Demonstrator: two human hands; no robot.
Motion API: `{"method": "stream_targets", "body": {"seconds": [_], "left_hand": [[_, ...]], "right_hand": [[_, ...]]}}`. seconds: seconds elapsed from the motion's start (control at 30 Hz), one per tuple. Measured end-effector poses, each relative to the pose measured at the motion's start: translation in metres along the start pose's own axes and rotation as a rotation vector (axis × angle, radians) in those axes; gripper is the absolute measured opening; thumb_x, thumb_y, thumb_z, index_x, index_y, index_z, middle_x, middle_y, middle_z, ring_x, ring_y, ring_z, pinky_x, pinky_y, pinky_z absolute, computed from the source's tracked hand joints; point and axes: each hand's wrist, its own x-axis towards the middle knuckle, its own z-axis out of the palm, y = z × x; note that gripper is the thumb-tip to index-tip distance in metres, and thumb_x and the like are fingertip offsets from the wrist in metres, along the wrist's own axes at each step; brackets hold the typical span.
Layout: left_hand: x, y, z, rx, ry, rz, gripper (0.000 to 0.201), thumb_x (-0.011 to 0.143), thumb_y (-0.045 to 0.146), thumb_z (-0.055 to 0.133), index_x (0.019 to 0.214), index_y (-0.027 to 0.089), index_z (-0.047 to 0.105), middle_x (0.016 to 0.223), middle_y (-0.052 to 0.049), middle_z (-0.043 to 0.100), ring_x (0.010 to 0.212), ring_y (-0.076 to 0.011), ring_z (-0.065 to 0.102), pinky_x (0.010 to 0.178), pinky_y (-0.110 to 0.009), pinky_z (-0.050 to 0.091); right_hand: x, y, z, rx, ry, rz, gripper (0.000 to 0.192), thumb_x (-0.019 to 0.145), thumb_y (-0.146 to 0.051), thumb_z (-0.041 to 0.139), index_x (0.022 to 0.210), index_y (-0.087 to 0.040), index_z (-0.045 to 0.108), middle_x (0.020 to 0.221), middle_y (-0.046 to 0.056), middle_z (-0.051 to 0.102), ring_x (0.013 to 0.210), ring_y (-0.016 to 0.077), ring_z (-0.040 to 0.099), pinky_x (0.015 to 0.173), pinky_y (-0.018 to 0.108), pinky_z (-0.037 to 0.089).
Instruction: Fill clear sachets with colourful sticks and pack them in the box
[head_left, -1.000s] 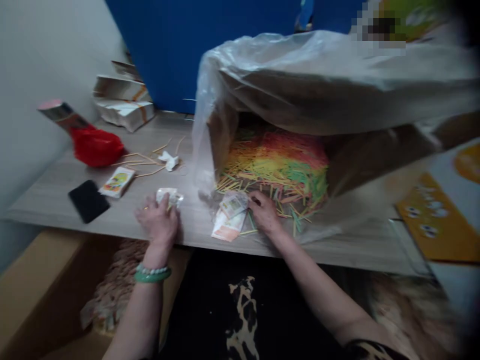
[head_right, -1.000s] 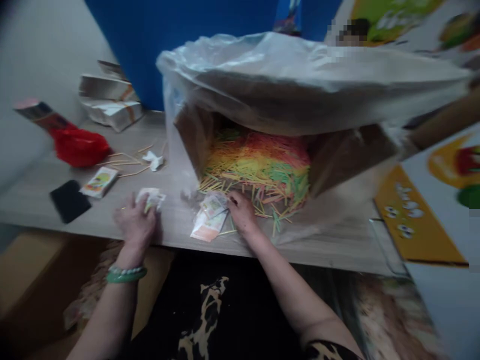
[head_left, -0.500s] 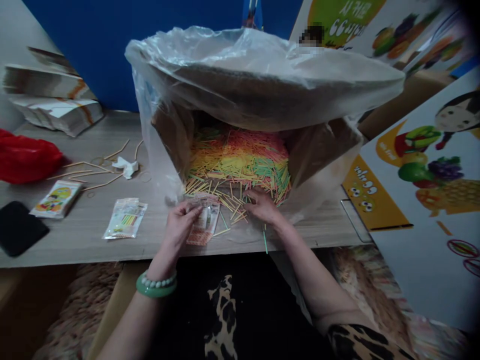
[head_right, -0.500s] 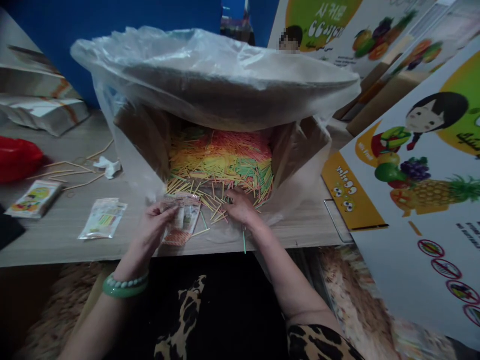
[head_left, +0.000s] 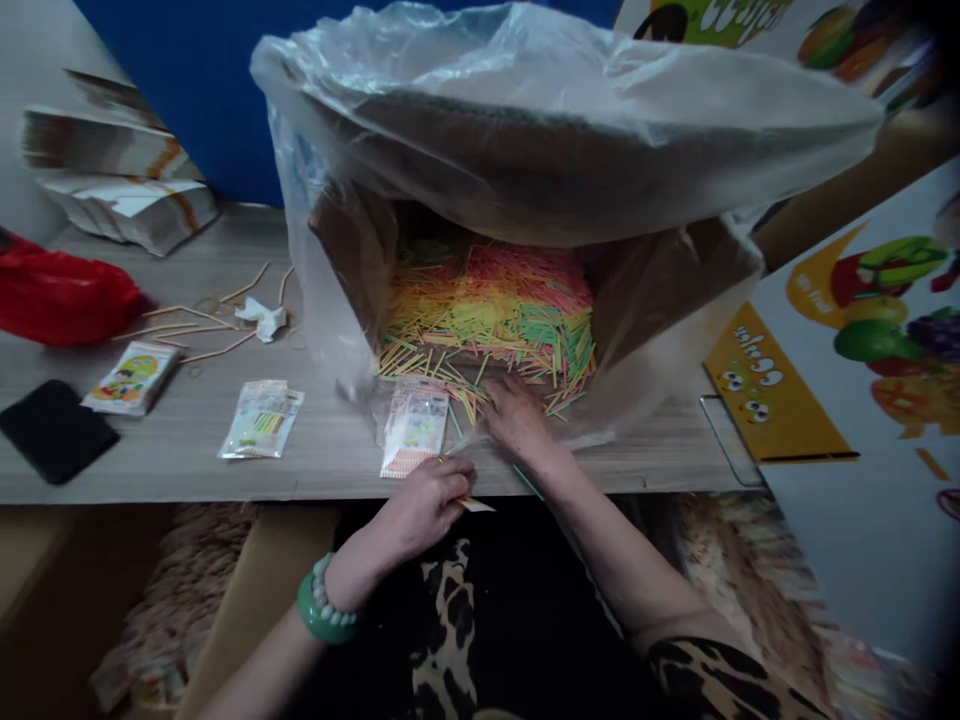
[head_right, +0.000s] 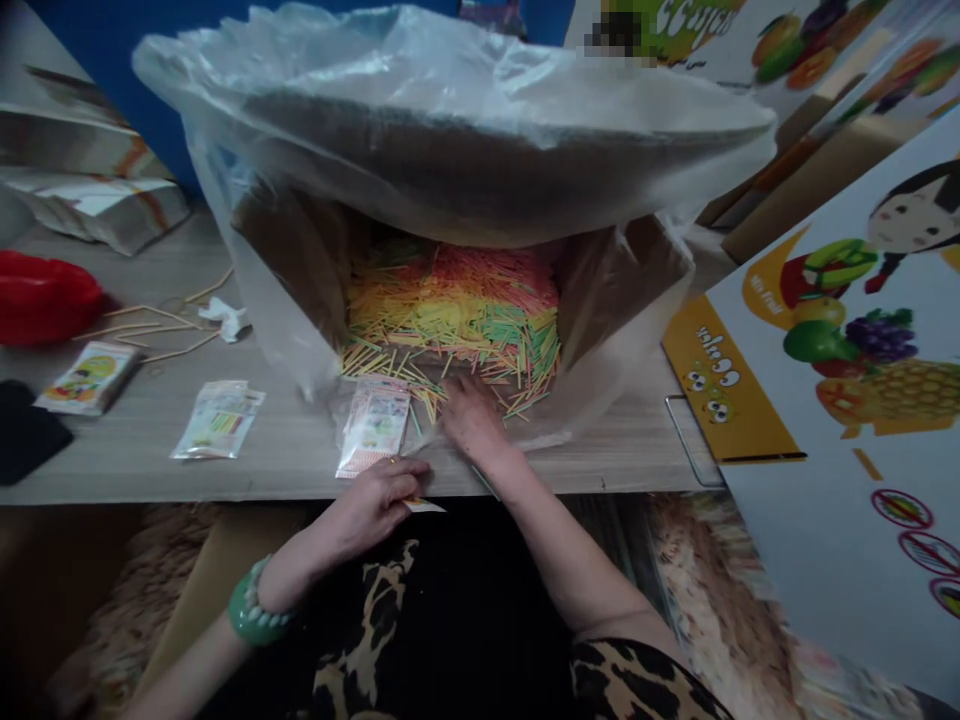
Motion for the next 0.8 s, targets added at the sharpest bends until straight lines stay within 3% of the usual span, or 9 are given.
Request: {"method": "stream_targets", "body": {"seconds": [0.07, 0.17, 0.23, 0.33, 0.4, 0.47, 0.6, 0.7, 0.8], "left_hand": [[-0.007, -0.002, 0.001, 0.036, 0.017, 0.046, 0.024, 0.074, -0.003, 0.050, 0.079, 0.017, 0.064, 0.117, -0.011, 0.068, 0.106, -0.0231, 0.063, 0.090, -0.039, 0.050], [-0.014, -0.006, 0.008, 0.142, 0.044, 0.096, 0.022, 0.076, 0.000, 0.051, 0.080, 0.016, 0.064, 0.115, -0.012, 0.067, 0.110, -0.0258, 0.059, 0.090, -0.042, 0.049], [-0.017, -0.009, 0.014, 0.243, 0.071, 0.101, 0.019, 0.079, 0.003, 0.052, 0.082, 0.016, 0.066, 0.109, -0.013, 0.068, 0.101, -0.0265, 0.059, 0.083, -0.041, 0.049], [-0.018, -0.012, 0.019, 0.410, 0.126, 0.104, 0.017, 0.085, 0.009, 0.052, 0.083, 0.015, 0.068, 0.107, -0.015, 0.068, 0.091, -0.0271, 0.057, 0.076, -0.042, 0.048], [-0.017, -0.011, 0.019, 0.509, 0.172, 0.094, 0.016, 0.087, 0.012, 0.054, 0.082, 0.015, 0.069, 0.115, -0.017, 0.066, 0.097, -0.0301, 0.056, 0.078, -0.045, 0.046], [-0.013, -0.009, 0.017, 0.572, 0.204, 0.072, 0.015, 0.087, 0.013, 0.055, 0.080, 0.015, 0.068, 0.127, -0.018, 0.062, 0.107, -0.0334, 0.054, 0.082, -0.047, 0.045], [-0.001, -0.003, 0.016, 0.641, 0.197, 0.023, 0.014, 0.089, 0.013, 0.054, 0.084, 0.015, 0.066, 0.133, -0.018, 0.059, 0.108, -0.0326, 0.054, 0.081, -0.047, 0.042], [0.006, 0.000, 0.018, 0.686, 0.130, -0.002, 0.014, 0.092, 0.013, 0.052, 0.087, 0.017, 0.065, 0.118, -0.013, 0.066, 0.097, -0.0287, 0.056, 0.077, -0.044, 0.041], [0.004, -0.001, 0.022, 0.677, 0.065, 0.050, 0.016, 0.095, 0.014, 0.048, 0.089, 0.017, 0.063, 0.103, -0.009, 0.069, 0.089, -0.0250, 0.056, 0.076, -0.042, 0.039]], "right_hand": [[-0.008, -0.009, 0.002, 0.048, 0.035, -0.143, 0.030, 0.093, -0.022, 0.048, 0.120, -0.018, 0.063, 0.121, 0.011, 0.062, 0.114, 0.0266, 0.049, 0.100, 0.041, 0.038], [-0.016, -0.022, 0.005, 0.096, -0.061, -0.423, 0.026, 0.092, -0.023, 0.052, 0.115, -0.022, 0.065, 0.117, 0.008, 0.063, 0.112, 0.0254, 0.048, 0.100, 0.043, 0.038], [-0.018, -0.024, 0.004, 0.122, -0.077, -0.483, 0.024, 0.092, -0.021, 0.051, 0.112, -0.022, 0.065, 0.115, 0.008, 0.063, 0.111, 0.0251, 0.049, 0.098, 0.044, 0.039], [-0.029, -0.016, -0.004, 0.207, 0.062, -0.365, 0.022, 0.095, -0.023, 0.046, 0.105, -0.021, 0.065, 0.110, 0.009, 0.063, 0.106, 0.0228, 0.053, 0.095, 0.041, 0.041], [-0.049, -0.007, -0.012, 0.178, 0.089, -0.253, 0.020, 0.096, -0.028, 0.046, 0.094, -0.020, 0.065, 0.098, 0.008, 0.063, 0.094, 0.0211, 0.056, 0.087, 0.036, 0.044], [-0.076, 0.000, -0.016, 0.019, 0.002, -0.214, 0.022, 0.094, -0.035, 0.053, 0.083, -0.019, 0.063, 0.085, 0.008, 0.061, 0.081, 0.0214, 0.053, 0.078, 0.035, 0.043], [-0.119, 0.007, -0.007, -0.220, -0.126, -0.177, 0.015, 0.089, -0.021, 0.055, 0.100, -0.012, 0.061, 0.096, 0.014, 0.059, 0.086, 0.0250, 0.052, 0.078, 0.036, 0.043], [-0.127, 0.016, -0.003, -0.226, -0.195, -0.198, 0.019, 0.088, -0.007, 0.045, 0.097, -0.015, 0.060, 0.094, 0.011, 0.058, 0.084, 0.0225, 0.051, 0.075, 0.033, 0.043], [-0.121, 0.026, -0.014, -0.076, -0.276, -0.279, 0.026, 0.088, -0.003, 0.039, 0.094, -0.019, 0.059, 0.090, 0.007, 0.059, 0.078, 0.0189, 0.052, 0.070, 0.030, 0.042]]}}
